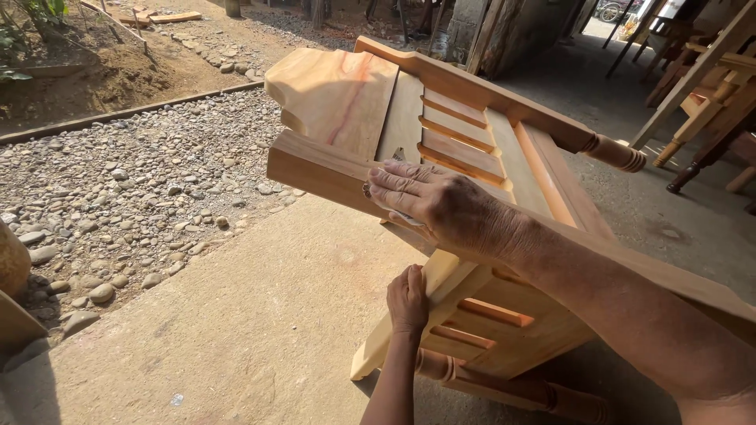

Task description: The person sands the underside and legs of a wooden chair using a piece of sandpaper. They work on the horizontal slats and the curved edges of the chair's frame, holding the furniture steady with one hand while sanding with the other.

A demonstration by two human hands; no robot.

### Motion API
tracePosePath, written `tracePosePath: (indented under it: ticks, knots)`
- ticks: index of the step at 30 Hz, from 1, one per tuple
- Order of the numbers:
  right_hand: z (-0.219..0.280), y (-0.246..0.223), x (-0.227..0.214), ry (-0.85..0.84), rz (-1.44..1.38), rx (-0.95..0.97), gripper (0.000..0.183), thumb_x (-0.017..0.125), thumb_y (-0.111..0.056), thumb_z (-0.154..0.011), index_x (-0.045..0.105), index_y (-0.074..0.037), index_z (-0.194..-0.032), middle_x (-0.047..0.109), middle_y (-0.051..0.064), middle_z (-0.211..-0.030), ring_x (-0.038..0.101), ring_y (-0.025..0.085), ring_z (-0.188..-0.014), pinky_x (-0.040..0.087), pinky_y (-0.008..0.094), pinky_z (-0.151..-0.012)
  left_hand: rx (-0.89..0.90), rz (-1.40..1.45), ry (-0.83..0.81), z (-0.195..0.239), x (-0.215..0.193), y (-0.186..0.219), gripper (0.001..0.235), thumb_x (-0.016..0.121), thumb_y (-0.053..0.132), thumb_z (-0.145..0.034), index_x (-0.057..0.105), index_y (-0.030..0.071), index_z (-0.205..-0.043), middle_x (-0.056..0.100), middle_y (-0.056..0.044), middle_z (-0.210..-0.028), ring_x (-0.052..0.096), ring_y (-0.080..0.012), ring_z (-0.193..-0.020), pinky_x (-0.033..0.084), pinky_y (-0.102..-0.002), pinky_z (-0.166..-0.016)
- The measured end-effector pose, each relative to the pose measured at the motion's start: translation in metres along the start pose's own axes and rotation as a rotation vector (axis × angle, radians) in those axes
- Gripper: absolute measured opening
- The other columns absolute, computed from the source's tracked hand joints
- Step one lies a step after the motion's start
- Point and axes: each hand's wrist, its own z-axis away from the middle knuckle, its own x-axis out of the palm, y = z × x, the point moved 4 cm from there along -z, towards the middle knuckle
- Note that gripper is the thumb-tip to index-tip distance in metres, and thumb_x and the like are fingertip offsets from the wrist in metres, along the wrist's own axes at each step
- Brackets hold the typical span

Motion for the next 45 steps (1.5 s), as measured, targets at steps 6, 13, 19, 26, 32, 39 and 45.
tracePosePath:
  ticks: [6,13,19,26,32,39,45]
  knots:
    - [-0.049,0.019,0.038,0.082,-0.295,0.146,0.038,0.065,-0.010,-0.097,0.065,-0.002,-0.133,0.064,0.018,-0.141,0.061,0.028,-0.132,0.050,0.037,-0.115,-0.012,0.023,0.022,-0.006,0.001,0.004,0.052,0.040,0.042,-0.097,0.075,0.004,-0.093,0.069,-0.023,-0.077,0.068,-0.0401,-0.074,0.050,-0.047,-0.073]
    - [-0.018,0.023,0.025,-0.008,-0.428,0.067,0.029,0.063,-0.018,-0.101,0.069,-0.003,-0.125,0.072,0.013,-0.129,0.064,0.029,-0.129,0.052,0.040,-0.111,0.011,0.034,0.028,-0.004,0.003,-0.006,0.054,0.040,0.043,-0.099,0.073,0.002,-0.090,0.067,-0.024,-0.075,0.066,-0.0391,-0.070,0.050,-0.046,-0.070]
    - [-0.083,0.021,0.051,0.145,-0.315,0.159,0.029,0.057,-0.019,-0.107,0.066,-0.001,-0.127,0.069,0.016,-0.133,0.066,0.028,-0.126,0.054,0.037,-0.110,0.002,0.016,0.026,-0.005,0.004,-0.009,0.058,0.037,0.047,-0.099,0.073,0.002,-0.088,0.066,-0.021,-0.072,0.063,-0.0350,-0.067,0.048,-0.045,-0.068]
    - [-0.055,0.038,0.038,-0.057,-0.409,0.210,0.034,0.055,-0.027,-0.104,0.069,-0.005,-0.125,0.070,0.014,-0.129,0.069,0.026,-0.117,0.056,0.038,-0.103,0.000,0.036,0.027,-0.002,0.002,-0.005,0.057,0.038,0.046,-0.099,0.073,0.003,-0.088,0.064,-0.021,-0.070,0.062,-0.0349,-0.066,0.048,-0.046,-0.067]
    - [-0.103,0.035,0.071,0.134,-0.387,0.234,0.029,0.056,-0.024,-0.106,0.069,-0.004,-0.122,0.074,0.012,-0.123,0.075,0.025,-0.108,0.060,0.037,-0.100,-0.002,-0.013,0.000,-0.005,0.004,-0.007,0.057,0.037,0.045,-0.100,0.070,0.002,-0.084,0.063,-0.024,-0.071,0.062,-0.0384,-0.068,0.047,-0.049,-0.068]
    - [-0.066,0.027,0.047,0.217,-0.331,0.035,0.032,0.055,-0.025,-0.107,0.068,-0.004,-0.127,0.073,0.018,-0.124,0.072,0.033,-0.116,0.056,0.042,-0.103,0.048,0.008,0.033,-0.005,0.002,-0.001,0.054,0.037,0.043,-0.099,0.071,0.003,-0.086,0.065,-0.025,-0.075,0.063,-0.0411,-0.071,0.047,-0.050,-0.069]
    - [-0.124,0.029,0.072,-0.039,-0.406,0.497,0.032,0.051,-0.030,-0.110,0.071,-0.010,-0.125,0.079,0.013,-0.108,0.078,0.021,-0.103,0.064,0.034,-0.098,0.013,-0.017,-0.001,-0.005,0.006,-0.008,0.055,0.036,0.043,-0.100,0.070,0.002,-0.087,0.064,-0.025,-0.074,0.062,-0.0415,-0.069,0.046,-0.049,-0.069]
